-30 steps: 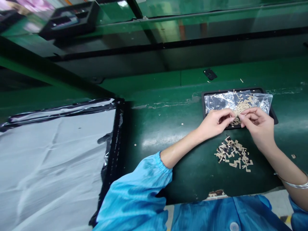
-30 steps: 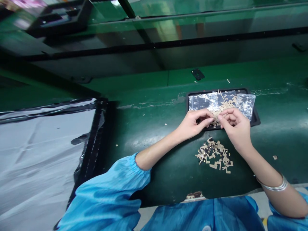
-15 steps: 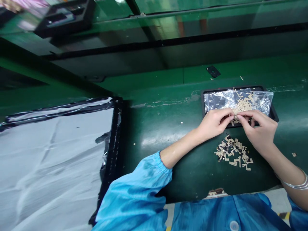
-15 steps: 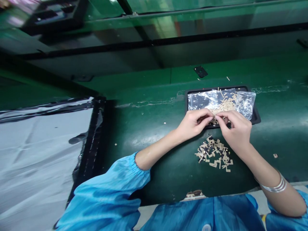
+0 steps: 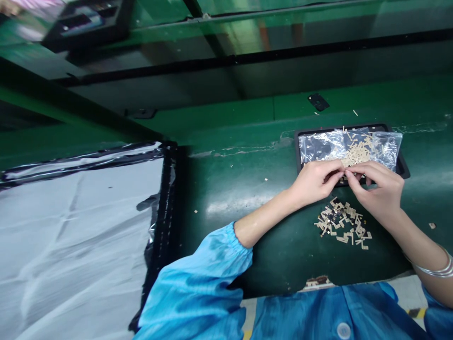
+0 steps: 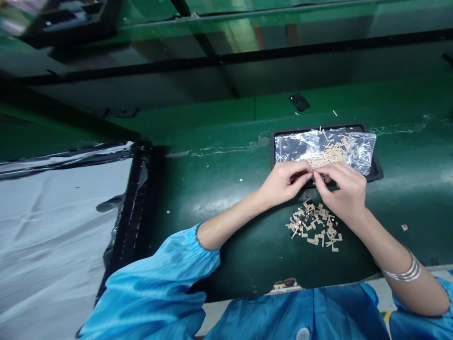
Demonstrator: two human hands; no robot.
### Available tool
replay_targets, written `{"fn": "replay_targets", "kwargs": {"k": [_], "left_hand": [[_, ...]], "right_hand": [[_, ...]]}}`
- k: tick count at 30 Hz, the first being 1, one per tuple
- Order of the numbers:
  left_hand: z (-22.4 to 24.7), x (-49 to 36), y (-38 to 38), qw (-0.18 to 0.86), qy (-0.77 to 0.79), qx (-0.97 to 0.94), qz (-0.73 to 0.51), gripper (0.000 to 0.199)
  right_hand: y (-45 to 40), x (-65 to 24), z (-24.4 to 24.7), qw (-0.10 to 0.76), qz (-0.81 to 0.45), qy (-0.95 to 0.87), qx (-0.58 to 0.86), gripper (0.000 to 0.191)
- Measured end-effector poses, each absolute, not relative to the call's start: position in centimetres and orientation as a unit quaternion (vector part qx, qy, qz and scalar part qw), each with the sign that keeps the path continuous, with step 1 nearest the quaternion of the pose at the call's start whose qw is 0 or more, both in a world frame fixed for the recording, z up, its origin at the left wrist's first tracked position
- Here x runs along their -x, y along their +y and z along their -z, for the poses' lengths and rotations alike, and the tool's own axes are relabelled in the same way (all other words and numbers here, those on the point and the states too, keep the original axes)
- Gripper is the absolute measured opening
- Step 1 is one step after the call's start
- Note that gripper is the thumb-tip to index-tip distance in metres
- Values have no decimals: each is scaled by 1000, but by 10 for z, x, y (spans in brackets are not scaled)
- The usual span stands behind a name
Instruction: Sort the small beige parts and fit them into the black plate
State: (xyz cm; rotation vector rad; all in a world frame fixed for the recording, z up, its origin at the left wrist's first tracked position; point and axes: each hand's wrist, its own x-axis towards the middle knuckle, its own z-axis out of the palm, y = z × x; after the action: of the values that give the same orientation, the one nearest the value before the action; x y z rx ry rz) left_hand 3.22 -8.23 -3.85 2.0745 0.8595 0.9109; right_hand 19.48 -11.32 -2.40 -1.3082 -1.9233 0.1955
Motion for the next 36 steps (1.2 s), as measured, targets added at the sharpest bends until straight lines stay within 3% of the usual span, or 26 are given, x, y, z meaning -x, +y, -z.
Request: {"fn": "replay_targets", "kwargs": {"k": [13,21,30,36], "left_hand": [[35,-30,-76,546,341,-625,-442,14],[38,-32,-75,522,365,-631,-443,9],[38,-34,-79,421,363,-736,-387,11],[42,-35,-81,375,360,-760,-391,14]], "right_hand": [[-107,-213,22,436,-20,-686,583,8],[-97,-220,30,380,-26,-725,574,16],[-113,-203,23,382,-8,-786,486,11],[-113,-199,27,373,-26,-773,513,7]]}}
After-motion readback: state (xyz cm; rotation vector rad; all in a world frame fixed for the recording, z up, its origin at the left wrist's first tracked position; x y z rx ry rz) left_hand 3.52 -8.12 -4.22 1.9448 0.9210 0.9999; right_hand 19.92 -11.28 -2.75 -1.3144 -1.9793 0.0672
